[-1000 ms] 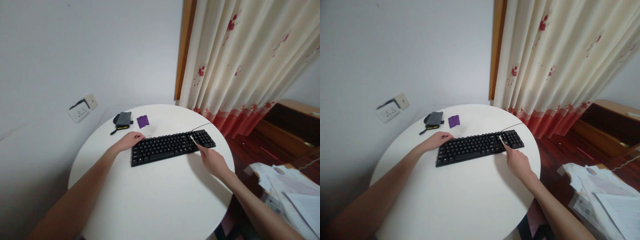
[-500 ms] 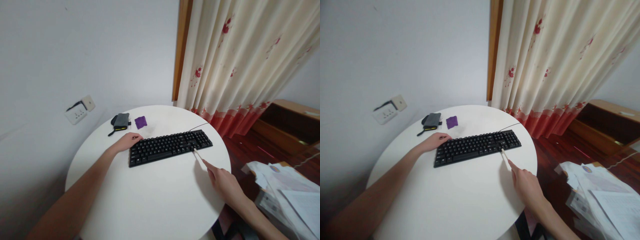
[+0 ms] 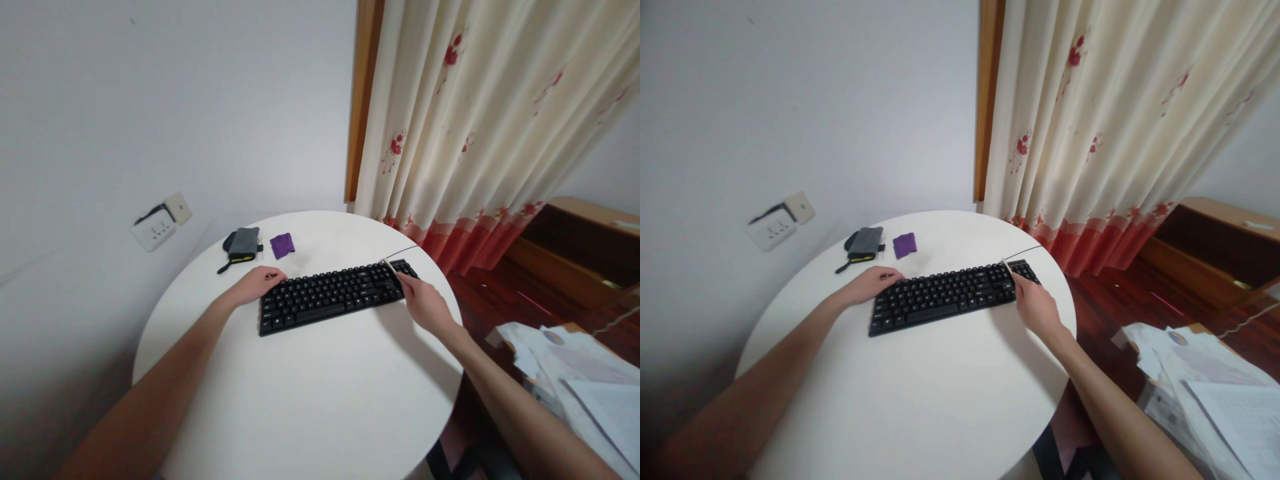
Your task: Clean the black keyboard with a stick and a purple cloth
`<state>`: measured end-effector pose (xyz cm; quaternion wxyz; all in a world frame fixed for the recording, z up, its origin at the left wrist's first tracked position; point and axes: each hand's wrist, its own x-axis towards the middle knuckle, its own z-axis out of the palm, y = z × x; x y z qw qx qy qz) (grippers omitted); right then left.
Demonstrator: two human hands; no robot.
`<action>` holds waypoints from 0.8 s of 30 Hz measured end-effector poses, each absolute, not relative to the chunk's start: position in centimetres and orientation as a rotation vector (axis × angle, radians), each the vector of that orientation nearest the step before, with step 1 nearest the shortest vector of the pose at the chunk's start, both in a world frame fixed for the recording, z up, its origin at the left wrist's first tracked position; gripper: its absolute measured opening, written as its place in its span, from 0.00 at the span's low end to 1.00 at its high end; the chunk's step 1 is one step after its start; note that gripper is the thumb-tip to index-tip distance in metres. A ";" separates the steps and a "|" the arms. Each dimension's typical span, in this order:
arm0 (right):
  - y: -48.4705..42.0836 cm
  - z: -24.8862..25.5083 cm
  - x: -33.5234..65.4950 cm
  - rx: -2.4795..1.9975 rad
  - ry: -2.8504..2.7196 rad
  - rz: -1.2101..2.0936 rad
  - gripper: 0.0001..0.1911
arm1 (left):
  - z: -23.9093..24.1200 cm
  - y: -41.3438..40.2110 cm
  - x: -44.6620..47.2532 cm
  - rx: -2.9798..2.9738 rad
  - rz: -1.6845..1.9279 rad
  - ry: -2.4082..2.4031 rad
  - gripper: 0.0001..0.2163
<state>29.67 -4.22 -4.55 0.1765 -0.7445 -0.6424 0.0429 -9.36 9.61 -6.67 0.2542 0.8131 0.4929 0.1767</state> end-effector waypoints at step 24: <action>-10.1 -7.4 31.7 -2.208 -2.004 0.163 0.23 | -6.6 9.6 -9.2 2.205 0.484 1.352 0.19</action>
